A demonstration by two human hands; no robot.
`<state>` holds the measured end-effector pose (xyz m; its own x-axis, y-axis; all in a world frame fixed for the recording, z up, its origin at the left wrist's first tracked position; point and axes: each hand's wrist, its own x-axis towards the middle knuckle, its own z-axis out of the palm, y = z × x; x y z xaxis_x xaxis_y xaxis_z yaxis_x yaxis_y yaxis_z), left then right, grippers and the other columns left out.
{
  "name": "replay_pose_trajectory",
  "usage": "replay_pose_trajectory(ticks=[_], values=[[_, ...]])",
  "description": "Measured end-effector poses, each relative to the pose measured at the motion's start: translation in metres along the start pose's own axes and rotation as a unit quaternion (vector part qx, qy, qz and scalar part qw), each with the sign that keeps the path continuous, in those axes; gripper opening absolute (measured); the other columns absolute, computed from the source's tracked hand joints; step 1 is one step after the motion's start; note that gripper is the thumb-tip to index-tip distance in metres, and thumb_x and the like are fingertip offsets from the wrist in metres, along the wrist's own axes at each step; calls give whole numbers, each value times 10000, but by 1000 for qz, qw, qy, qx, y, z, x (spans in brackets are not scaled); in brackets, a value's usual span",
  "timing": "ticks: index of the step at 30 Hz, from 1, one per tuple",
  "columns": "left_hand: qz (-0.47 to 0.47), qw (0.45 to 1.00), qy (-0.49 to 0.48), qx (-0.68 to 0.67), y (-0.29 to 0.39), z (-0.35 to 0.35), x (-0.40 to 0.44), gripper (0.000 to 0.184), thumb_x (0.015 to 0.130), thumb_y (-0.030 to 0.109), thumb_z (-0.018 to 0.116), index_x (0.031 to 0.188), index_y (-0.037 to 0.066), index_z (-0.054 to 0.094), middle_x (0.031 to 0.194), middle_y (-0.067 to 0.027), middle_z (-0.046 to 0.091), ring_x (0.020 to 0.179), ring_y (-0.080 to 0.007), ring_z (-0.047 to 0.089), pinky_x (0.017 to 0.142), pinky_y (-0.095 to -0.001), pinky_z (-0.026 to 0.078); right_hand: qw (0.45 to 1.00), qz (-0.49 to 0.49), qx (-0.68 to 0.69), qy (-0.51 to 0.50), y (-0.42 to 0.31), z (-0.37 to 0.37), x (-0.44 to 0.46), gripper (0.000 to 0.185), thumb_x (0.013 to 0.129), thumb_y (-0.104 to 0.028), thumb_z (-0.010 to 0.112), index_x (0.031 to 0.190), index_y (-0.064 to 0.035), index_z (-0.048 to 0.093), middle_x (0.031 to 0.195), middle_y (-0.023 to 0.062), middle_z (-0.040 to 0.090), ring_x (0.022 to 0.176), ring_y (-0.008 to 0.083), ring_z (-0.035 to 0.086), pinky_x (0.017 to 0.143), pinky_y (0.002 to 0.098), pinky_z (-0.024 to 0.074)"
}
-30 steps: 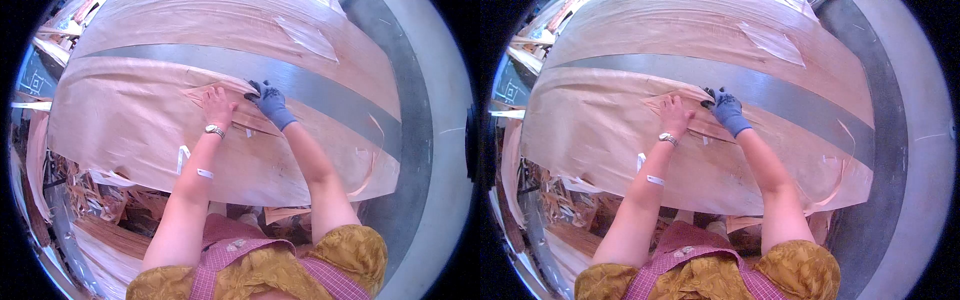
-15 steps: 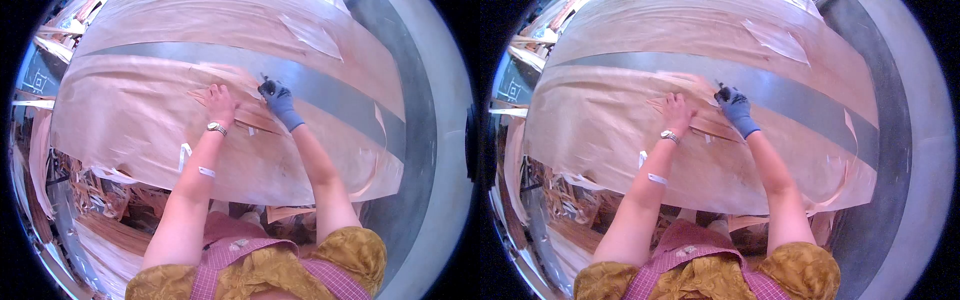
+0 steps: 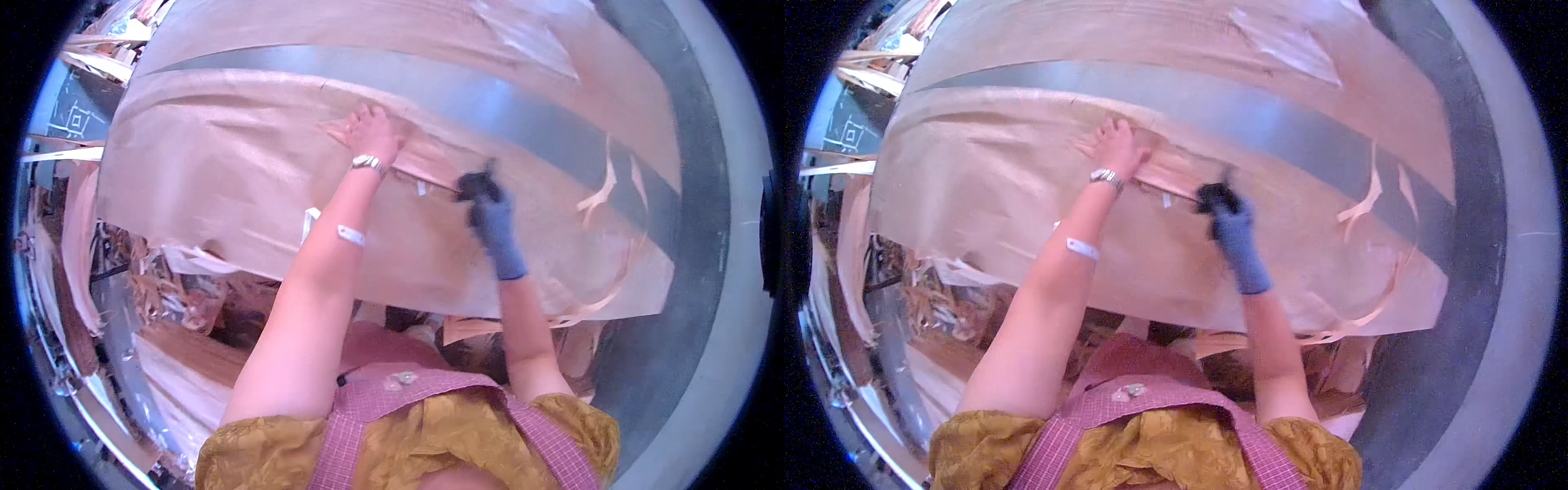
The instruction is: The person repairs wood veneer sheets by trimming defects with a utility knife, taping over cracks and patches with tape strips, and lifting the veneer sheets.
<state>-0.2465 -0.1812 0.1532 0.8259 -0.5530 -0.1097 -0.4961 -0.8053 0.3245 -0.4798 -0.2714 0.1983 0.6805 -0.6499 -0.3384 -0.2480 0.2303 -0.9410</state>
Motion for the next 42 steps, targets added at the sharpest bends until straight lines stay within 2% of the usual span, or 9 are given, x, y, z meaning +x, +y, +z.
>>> replay_pose_trajectory(ticks=[1, 6, 11, 16, 22, 25, 28, 37, 42], values=[[5, 1000, -5, 5, 1, -2, 1, 622, 739, 347, 795, 1187, 9, 526, 1350, -229, 455, 1268, -416, 426, 1061, -475, 385, 999, -10, -14, -32, 24, 39, -9, 229, 957, -195, 609, 1105, -46, 699, 900, -4, 710, 507, 25, 477, 415, 200, 346], [-16, 996, -66, 61, 7, -6, 10, 736, 715, 413, 813, 1267, 18, 527, 1407, -201, 426, 1313, -375, 396, 1082, -443, 370, 927, 38, 350, -132, 83, 158, -22, 294, 975, -303, 591, 1156, -71, 581, 820, -16, 616, 525, 68, 493, 447, 238, 402], [0, 989, -82, 123, 3, 4, 22, 761, 732, 478, 778, 1277, 10, 529, 1393, -217, 449, 1318, -373, 387, 1090, -453, 361, 817, 110, 543, -161, 71, 182, -31, 305, 958, -325, 614, 1131, -88, 531, 793, -10, 571, 572, 96, 530, 488, 242, 438], [7, 987, -92, 131, 6, -2, 19, 746, 755, 486, 762, 1266, -9, 537, 1398, -224, 440, 1318, -397, 377, 1079, -467, 368, 902, 32, 356, -243, 88, 160, -40, 456, 852, -341, 756, 1173, -81, 562, 875, -15, 613, 654, 56, 541, 547, 214, 439], [42, 995, -26, 92, -7, 13, 16, 655, 757, 492, 759, 1188, 35, 575, 1333, -219, 458, 1252, -404, 398, 1030, -475, 396, 918, 101, 170, -344, 61, 124, -38, 206, 867, -146, 714, 1047, -57, 674, 837, -3, 657, 536, 35, 471, 467, 187, 359], [107, 990, 33, 87, -23, 22, 18, 585, 740, 508, 763, 1100, 73, 609, 1241, -187, 503, 1185, -371, 430, 982, -474, 411, 909, 81, 165, -375, 68, 126, -30, 176, 876, -148, 706, 994, -18, 693, 901, 31, 707, 763, 86, 581, 729, 264, 496], [155, 984, 65, 67, -29, 15, 14, 535, 730, 518, 763, 1021, 90, 626, 1155, -142, 532, 1112, -338, 462, 922, -461, 437, 914, -28, 83, -396, 97, 132, -16, 196, 884, -151, 695, 1021, -11, 683, 913, 44, 715, 796, 108, 585, 790, 294, 491], [209, 968, 131, 37, -44, 20, 20, 467, 721, 492, 762, 969, 115, 640, 1067, -86, 581, 1046, -304, 523, 848, -449, 476, 887, 122, 36, -444, 86, 105, 14, 193, 828, -102, 731, 952, 26, 660, 918, 54, 674, 832, 117, 580, 786, 288, 485], [215, 969, 118, -26, -41, 9, 14, 499, 756, 400, 759, 1072, 42, 614, 1118, -126, 554, 1069, -310, 498, 898, -424, 462, 877, 86, 49, -470, 85, 97, 21, 210, 780, -133, 755, 853, 23, 636, 858, 101, 615, 826, 216, 573, 760, 326, 459]])
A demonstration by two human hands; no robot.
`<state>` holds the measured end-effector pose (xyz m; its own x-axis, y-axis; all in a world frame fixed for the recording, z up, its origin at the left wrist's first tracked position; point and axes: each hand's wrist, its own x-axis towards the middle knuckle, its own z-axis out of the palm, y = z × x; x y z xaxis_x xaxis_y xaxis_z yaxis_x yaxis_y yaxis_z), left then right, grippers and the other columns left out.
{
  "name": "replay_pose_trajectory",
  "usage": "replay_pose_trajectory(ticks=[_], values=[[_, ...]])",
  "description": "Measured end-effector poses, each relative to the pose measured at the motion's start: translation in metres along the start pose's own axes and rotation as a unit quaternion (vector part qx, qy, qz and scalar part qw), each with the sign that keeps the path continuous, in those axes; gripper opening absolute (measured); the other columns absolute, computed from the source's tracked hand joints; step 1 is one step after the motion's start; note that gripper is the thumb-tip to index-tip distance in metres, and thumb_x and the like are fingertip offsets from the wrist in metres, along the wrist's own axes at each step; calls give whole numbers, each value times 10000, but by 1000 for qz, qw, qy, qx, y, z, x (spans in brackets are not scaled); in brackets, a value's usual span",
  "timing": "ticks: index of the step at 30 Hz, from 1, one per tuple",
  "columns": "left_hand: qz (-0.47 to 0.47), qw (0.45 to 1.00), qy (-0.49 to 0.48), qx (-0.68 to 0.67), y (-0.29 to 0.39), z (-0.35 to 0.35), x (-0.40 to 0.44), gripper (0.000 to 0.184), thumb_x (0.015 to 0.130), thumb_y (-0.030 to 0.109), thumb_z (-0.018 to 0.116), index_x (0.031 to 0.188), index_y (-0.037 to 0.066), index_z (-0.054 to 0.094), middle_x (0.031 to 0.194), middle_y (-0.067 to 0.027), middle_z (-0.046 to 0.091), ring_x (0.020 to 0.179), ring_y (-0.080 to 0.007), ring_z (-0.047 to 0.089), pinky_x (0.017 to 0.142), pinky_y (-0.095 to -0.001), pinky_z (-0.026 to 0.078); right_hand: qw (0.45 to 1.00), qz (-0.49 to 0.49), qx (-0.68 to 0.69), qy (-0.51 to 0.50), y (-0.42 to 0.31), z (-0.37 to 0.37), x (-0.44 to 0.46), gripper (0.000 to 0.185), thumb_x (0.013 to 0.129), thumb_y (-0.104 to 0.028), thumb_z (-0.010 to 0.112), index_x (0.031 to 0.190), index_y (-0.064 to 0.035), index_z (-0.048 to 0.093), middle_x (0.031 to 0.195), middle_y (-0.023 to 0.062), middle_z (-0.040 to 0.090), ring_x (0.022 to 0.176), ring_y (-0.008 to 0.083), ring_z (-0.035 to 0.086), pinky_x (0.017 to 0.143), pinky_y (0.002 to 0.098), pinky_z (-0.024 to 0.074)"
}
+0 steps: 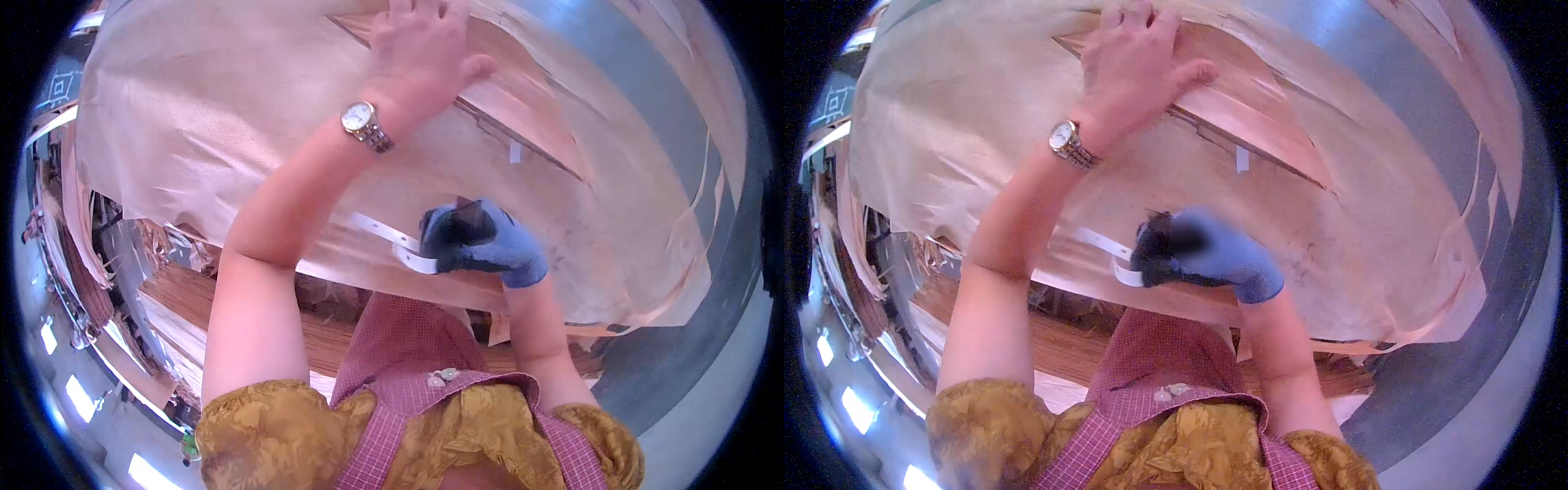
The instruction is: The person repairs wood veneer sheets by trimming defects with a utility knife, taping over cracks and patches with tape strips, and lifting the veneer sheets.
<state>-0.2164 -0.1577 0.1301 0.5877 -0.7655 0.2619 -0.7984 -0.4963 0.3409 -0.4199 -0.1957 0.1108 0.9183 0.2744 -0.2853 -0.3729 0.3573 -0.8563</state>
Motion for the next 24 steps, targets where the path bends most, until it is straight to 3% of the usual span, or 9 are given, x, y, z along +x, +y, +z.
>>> replay_pose_trajectory(ticks=[6, 9, 11, 13, 15, 17, 19, 21, 24], values=[[-13, 1000, -9, 0, -1, -3, 1, 528, 743, 419, 764, 1076, 39, 611, 1091, -121, 550, 1066, -304, 497, 874, -419, 467, 989, -46, 104, 98, 19, -1, -22, 334, 737, -279, 790, 754, 6, 615, 777, 113, 612, 735, 251, 554, 685, 374, 419], [-15, 999, 29, 33, -5, 9, -2, 537, 740, 416, 768, 1089, 42, 606, 1095, -116, 549, 1064, -303, 498, 875, -418, 465, 968, -18, 217, 124, 38, -12, -60, 337, 725, -103, 795, 1004, 10, 644, 976, 106, 677, 882, 227, 640, 832, 359, 511], [-17, 1000, 16, 2, -5, -2, -3, 548, 736, 420, 771, 1099, 46, 603, 1102, -112, 546, 1067, -301, 497, 876, -419, 465, 958, -23, 218, 184, 42, -17, -84, 387, 674, -217, 821, 910, 35, 645, 866, 118, 665, 820, 229, 633, 723, 339, 494], [-19, 1000, 6, -15, -4, -3, -5, 560, 731, 428, 774, 1106, 50, 602, 1108, -110, 545, 1077, -299, 494, 878, -422, 465, 938, -124, 255, 198, 33, -14, -88, 360, 652, -267, 821, 768, 25, 645, 730, 118, 631, 663, 225, 581, 598, 324, 424], [-19, 1000, 6, -16, -6, -1, -4, 574, 725, 442, 777, 1109, 53, 602, 1114, -110, 543, 1092, -298, 487, 880, -425, 465, 944, -114, 155, 267, 17, -15, -105, 465, 720, -438, 820, 587, -88, 543, 552, 55, 530, 483, 185, 484, 471, 332, 319], [-8, 999, 39, -1, -11, 10, -7, 505, 723, 453, 773, 1039, 89, 623, 1077, -92, 560, 1064, -301, 507, 866, -420, 470, 945, -80, -9, 318, -6, -16, -131, 398, 711, -348, 823, 600, -73, 557, 585, 69, 550, 521, 193, 500, 498, 328, 346], [-6, 998, 57, 1, -11, 19, -9, 473, 722, 450, 774, 1009, 104, 628, 1059, -85, 566, 1050, -301, 511, 870, -411, 466, 942, -46, -121, 310, -46, -7, -152, 188, 595, -23, 799, 725, -7, 663, 731, 115, 641, 681, 229, 588, 651, 338, 457], [-13, 998, 59, -3, -18, 16, -7, 479, 723, 434, 780, 1020, 96, 617, 1061, -89, 559, 1050, -299, 501, 892, -397, 453, 933, -30, -207, 292, -91, 12, -149, 220, 574, -6, 812, 718, -6, 645, 760, 126, 644, 682, 229, 593, 643, 336, 474], [-27, 999, 17, 3, -17, 6, -8, 485, 727, 425, 780, 1034, 90, 610, 1057, -96, 551, 1037, -294, 487, 918, -388, 429, 923, -170, -7, 345, -93, 23, -137, 255, 635, -57, 819, 799, -6, 631, 773, 127, 646, 688, 225, 610, 610, 327, 488]])
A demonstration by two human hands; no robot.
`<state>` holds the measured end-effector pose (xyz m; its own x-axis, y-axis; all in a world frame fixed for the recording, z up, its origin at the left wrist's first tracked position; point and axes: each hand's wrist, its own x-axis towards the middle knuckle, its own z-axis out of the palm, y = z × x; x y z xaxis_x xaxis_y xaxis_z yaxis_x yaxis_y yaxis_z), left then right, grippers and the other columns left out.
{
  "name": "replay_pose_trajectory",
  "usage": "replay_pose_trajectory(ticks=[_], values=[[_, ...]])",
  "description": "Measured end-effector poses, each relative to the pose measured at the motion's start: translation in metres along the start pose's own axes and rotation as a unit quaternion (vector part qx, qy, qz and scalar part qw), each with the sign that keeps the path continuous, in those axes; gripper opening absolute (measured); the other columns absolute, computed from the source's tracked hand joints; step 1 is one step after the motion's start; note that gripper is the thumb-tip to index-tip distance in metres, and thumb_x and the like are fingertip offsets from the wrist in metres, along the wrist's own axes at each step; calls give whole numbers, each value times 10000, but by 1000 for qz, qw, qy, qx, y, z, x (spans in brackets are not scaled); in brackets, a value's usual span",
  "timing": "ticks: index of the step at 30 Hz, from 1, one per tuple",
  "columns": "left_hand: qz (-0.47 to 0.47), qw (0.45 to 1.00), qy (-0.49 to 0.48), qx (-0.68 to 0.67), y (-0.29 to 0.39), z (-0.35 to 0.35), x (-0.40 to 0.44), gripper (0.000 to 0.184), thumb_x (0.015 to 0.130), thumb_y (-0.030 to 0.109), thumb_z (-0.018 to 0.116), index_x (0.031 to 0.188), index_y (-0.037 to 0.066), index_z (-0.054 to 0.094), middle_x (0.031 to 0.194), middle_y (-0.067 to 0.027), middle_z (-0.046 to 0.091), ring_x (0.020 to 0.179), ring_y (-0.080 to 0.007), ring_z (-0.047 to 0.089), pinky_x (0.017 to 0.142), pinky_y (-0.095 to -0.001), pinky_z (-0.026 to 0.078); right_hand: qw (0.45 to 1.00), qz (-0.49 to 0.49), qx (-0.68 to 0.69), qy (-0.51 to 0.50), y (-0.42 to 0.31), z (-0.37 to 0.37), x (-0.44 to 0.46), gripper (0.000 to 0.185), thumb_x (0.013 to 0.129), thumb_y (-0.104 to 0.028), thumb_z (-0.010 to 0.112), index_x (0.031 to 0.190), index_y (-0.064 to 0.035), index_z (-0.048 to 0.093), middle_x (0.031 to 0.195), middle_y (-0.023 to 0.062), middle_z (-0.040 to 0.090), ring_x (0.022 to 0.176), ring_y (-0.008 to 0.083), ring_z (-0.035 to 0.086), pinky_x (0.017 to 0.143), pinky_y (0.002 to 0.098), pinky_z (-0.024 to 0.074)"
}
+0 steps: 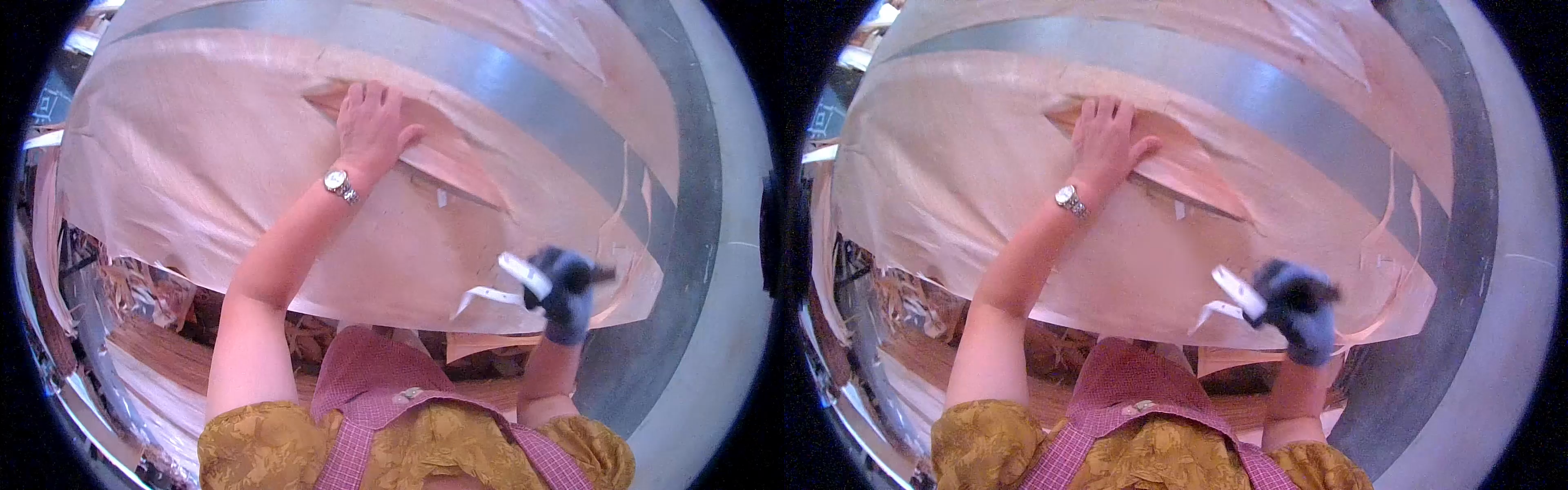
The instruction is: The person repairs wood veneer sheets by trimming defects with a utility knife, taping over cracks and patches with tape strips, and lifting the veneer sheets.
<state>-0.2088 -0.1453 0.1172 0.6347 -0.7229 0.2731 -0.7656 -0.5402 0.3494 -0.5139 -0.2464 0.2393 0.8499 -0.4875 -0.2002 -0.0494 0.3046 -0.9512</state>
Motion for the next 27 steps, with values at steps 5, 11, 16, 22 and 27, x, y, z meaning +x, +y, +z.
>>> replay_pose_trajectory(ticks=[5, 11, 16, 22, 27], values=[[-9, 999, 30, -29, 0, -1, -6, 468, 707, 409, 792, 988, 81, 612, 1031, -84, 545, 1002, -276, 495, 941, -401, 398, 994, 28, -88, 54, 5, 73, 113, 186, 950, -204, 617, 1005, -26, 611, 771, 63, 632, 602, 121, 582, 518, 243, 467], [-1, 997, 74, 2, -4, 3, -10, 439, 713, 387, 780, 988, 102, 592, 1025, -78, 537, 1008, -273, 499, 980, -473, 357, 979, 150, -76, 111, 70, 81, 193, 190, 925, -202, 643, 1034, -47, 657, 764, 12, 643, 562, 65, 539, 482, 215, 415], [-6, 998, 64, -24, -2, -6, -9, 483, 708, 372, 778, 1072, 111, 596, 1138, -54, 553, 1066, -236, 493, 935, -425, 341, 984, 149, -54, 79, 103, 56, 211, 194, 903, -223, 668, 937, -33, 689, 743, 14, 639, 592, 106, 577, 501, 247, 450], [93, 993, 67, 16, -10, 18, -8, 566, 725, 328, 754, 1238, 129, 618, 1334, 21, 568, 1074, -182, 500, 886, -379, 351, 973, 185, -104, 89, 91, 63, 212, 234, 883, -279, 687, 913, -47, 695, 737, 28, 650, 592, 124, 587, 510, 252, 458], [103, 991, 72, 56, -11, 22, -6, 508, 746, 363, 723, 1195, 131, 664, 1304, 42, 610, 1051, -170, 504, 883, -376, 358, 734, -139, -662, 62, 102, 48, 231, 267, 881, -278, 620, 899, -13, 644, 770, 193, 687, 695, 327, 679, 669, 418, 540]])
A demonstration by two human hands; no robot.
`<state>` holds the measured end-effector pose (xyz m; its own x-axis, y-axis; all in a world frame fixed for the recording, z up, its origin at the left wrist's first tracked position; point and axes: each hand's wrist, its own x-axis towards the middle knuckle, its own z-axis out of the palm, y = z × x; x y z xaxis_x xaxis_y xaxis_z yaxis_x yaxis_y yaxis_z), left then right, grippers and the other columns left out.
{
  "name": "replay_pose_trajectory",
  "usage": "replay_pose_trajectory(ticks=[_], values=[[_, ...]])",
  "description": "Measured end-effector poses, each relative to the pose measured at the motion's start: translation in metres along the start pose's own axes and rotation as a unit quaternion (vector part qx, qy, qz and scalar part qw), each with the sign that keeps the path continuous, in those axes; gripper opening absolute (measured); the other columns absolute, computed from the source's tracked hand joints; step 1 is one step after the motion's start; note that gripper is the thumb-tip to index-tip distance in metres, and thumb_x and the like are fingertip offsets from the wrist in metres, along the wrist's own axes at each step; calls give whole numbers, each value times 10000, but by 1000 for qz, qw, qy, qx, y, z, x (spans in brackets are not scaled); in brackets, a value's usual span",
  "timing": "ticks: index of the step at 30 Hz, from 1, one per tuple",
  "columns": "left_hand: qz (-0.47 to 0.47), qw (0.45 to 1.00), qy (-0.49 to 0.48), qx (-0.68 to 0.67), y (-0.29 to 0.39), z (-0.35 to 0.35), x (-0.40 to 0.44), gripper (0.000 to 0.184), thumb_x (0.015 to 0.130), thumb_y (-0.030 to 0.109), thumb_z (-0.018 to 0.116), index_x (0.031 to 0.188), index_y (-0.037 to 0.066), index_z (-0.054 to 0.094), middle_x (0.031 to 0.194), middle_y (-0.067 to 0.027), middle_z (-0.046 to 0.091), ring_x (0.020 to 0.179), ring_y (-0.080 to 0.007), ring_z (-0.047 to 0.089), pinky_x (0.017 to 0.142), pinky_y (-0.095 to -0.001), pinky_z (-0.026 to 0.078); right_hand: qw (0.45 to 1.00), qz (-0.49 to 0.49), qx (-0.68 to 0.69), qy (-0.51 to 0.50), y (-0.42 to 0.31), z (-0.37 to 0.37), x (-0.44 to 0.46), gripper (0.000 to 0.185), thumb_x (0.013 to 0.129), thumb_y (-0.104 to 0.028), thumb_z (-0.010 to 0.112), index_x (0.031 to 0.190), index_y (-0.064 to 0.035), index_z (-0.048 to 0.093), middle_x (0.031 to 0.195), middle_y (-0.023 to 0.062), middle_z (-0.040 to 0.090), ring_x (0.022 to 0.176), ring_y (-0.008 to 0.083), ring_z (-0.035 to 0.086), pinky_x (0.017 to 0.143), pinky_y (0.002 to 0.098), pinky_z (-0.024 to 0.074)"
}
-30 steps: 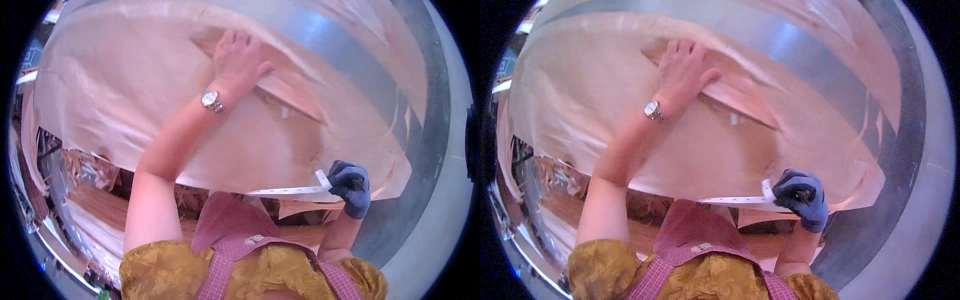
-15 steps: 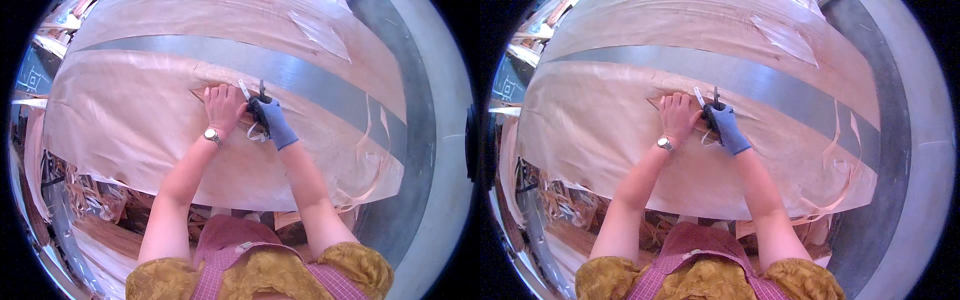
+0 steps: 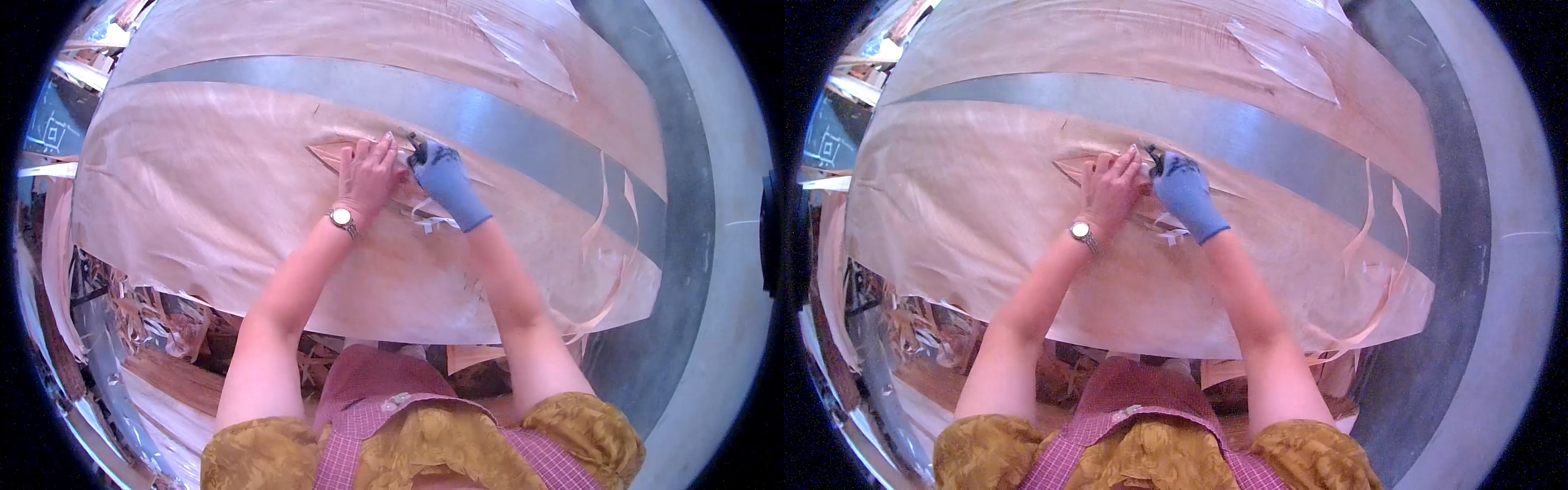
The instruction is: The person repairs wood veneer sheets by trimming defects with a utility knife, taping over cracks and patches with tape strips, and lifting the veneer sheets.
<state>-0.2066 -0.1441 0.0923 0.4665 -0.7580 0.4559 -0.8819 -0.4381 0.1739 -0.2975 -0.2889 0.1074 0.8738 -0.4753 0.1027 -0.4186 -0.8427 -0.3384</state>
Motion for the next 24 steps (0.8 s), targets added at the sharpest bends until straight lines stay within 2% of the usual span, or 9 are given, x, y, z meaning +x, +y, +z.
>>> replay_pose_trajectory(ticks=[1, 4, 6, 8, 10, 12, 14, 19, 24], values=[[1, 1000, -14, 3, -1, -3, 0, 506, 745, 371, 722, 1187, 131, 667, 1304, 45, 609, 1048, -169, 504, 883, -377, 360, 996, 28, -30, -80, -10, -22, 9, 272, 889, -281, 573, 902, -14, 623, 855, 256, 674, 803, 416, 662, 763, 488, 517], [4, 1000, -31, 6, 0, -9, 3, 510, 736, 397, 723, 1169, 132, 675, 1302, 50, 608, 1043, -166, 505, 884, -382, 364, 995, 2, -66, -70, 22, -46, 22, 248, 908, -255, 592, 959, -17, 642, 820, 186, 700, 670, 312, 675, 642, 417, 534], [-2, 1000, -14, -2, 0, 1, 0, 528, 722, 417, 730, 1163, 132, 677, 1298, 47, 610, 1044, -166, 505, 885, -384, 365, 910, 188, 341, -144, 4, -127, 2, 216, 916, -206, 624, 1042, -37, 665, 798, 88, 692, 566, 151, 595, 516, 308, 468], [1, 1000, -1, -4, 0, 3, -1, 541, 714, 418, 738, 1166, 129, 672, 1299, 45, 608, 1041, -167, 505, 885, -382, 364, 851, 206, 483, -11, 21, -163, -34, 179, 952, -180, 606, 1068, -51, 651, 777, 30, 660, 530, 47, 496, 458, 219, 394], [5, 1000, -3, -2, 1, 3, -2, 566, 711, 411, 742, 1197, 136, 652, 1301, 44, 605, 1038, -170, 506, 888, -384, 362, 828, 214, 499, 139, 42, -189, -77, 233, 970, -225, 592, 1110, -45, 636, 748, 65, 658, 473, 66, 497, 421, 224, 399], [4, 1000, -15, 10, 3, 0, -2, 606, 715, 395, 744, 1255, 153, 616, 1306, 44, 601, 1037, -175, 507, 893, -390, 359, 775, 216, 557, 204, 61, -215, -123, 253, 976, -212, 585, 1160, -40, 610, 743, 75, 649, 468, 69, 503, 392, 206, 379], [7, 1000, -27, 9, 4, -7, -2, 646, 716, 378, 747, 1306, 179, 573, 1309, 43, 597, 1029, -183, 510, 897, -402, 357, 778, 199, 542, 249, 60, -237, -161, 259, 981, -190, 574, 1190, -39, 591, 743, 85, 646, 452, 71, 502, 372, 186, 360], [10, 999, -49, 1, 8, -7, -3, 640, 770, 369, 721, 1354, 204, 518, 1339, 5, 571, 1080, -198, 509, 905, -425, 355, 824, 236, 485, 174, 19, -279, -227, 247, 956, -149, 594, 1171, -27, 586, 747, 97, 654, 473, 80, 519, 387, 205, 375], [-4, 999, -52, -7, 28, -28, -3, 552, 852, 356, 657, 1345, 141, 530, 1368, -52, 548, 1184, -224, 494, 944, -448, 367, 778, 337, 526, 72, 10, -230, -236, 192, 936, -188, 648, 1059, -47, 608, 744, 113, 677, 397, 62, 453, 359, 211, 323]])
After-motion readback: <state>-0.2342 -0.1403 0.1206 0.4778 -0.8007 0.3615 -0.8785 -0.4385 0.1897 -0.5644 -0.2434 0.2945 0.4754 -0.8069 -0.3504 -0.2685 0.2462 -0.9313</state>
